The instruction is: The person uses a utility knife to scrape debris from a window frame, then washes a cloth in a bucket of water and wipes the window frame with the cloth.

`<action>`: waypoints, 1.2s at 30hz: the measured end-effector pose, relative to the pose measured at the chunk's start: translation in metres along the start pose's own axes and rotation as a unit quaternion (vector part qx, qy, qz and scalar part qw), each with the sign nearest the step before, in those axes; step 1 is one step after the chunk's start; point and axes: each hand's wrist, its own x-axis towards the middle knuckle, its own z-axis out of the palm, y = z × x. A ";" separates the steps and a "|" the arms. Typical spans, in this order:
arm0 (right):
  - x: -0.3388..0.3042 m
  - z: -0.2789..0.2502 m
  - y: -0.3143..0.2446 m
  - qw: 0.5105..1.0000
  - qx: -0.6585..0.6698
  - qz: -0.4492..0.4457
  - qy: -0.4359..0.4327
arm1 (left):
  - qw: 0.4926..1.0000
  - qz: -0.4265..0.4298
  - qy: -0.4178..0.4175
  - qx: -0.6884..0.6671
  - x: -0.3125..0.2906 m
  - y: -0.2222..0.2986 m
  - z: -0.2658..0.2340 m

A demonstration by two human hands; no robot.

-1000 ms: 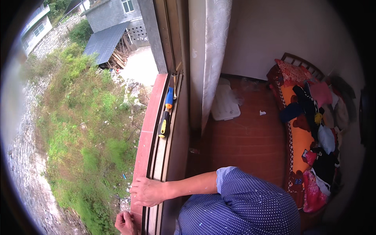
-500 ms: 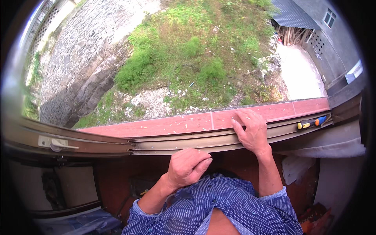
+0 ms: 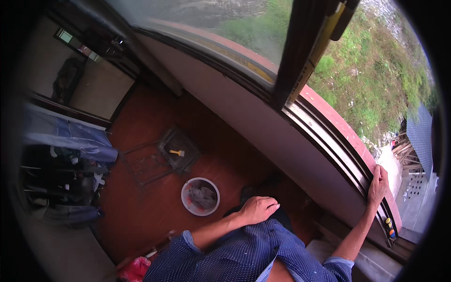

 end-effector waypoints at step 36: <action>0.071 0.160 -0.154 0.917 -0.242 -0.298 -0.108 | 0.795 -0.308 0.502 -0.142 -0.251 -0.243 -0.018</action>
